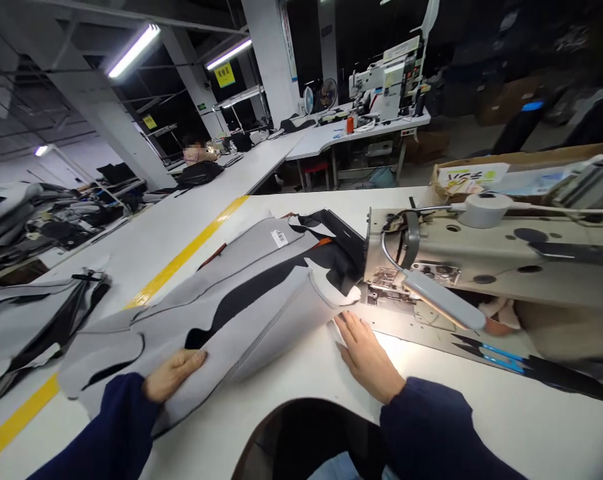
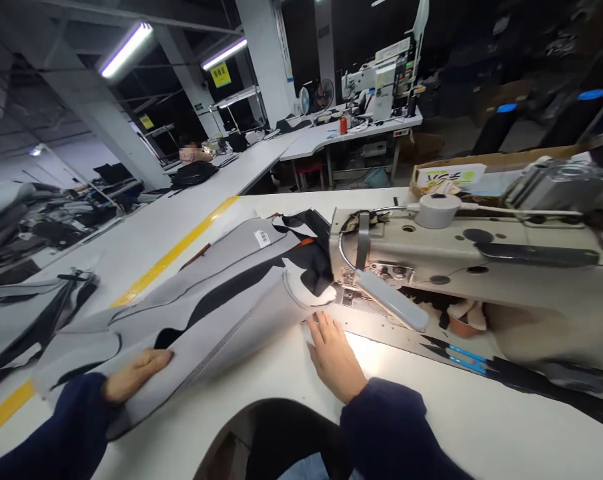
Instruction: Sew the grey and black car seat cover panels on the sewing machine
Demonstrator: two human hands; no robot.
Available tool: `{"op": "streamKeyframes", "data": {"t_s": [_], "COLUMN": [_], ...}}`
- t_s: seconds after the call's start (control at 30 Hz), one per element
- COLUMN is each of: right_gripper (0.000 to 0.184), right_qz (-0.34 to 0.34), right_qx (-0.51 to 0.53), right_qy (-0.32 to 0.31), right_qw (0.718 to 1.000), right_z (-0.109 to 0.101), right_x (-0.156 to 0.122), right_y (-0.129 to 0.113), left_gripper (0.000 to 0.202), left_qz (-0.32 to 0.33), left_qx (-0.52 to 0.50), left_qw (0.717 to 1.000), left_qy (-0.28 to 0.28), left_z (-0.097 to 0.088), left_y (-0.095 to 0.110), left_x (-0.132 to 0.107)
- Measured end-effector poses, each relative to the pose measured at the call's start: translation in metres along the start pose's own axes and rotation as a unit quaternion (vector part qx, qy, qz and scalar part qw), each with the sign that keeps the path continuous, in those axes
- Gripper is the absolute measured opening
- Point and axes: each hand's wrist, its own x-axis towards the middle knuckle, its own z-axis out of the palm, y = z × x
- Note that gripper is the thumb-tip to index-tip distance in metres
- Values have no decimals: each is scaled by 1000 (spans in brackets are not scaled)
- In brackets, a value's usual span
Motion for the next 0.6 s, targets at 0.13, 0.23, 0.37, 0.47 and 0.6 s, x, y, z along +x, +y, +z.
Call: {"op": "streamKeyframes", "data": {"t_s": [0.13, 0.23, 0.37, 0.47, 0.6], "right_gripper": [43, 40, 37, 34, 35], "right_qz": [-42, -61, -84, -85, -80], "right_qx": [-4, -22, -60, -80, -90], "right_qy": [11, 17, 34, 42, 31], "right_qw": [999, 998, 994, 992, 992], "right_z": [8, 2, -9, -17, -26], "right_x": [8, -4, -25, -40, -56], "right_y": [-9, -11, -7, -3, 1], "left_gripper": [59, 57, 51, 47, 48], "left_qz": [-9, -4, 21, 31, 14], "left_qx": [-82, -100, -101, -111, -121], "left_qw": [995, 990, 982, 977, 977], "left_qy": [63, 97, 160, 180, 176], "left_z": [-8, -17, -21, -24, -38], "left_y": [-9, -8, -4, -4, -9], "left_x": [-35, -40, -32, -24, -13]}}
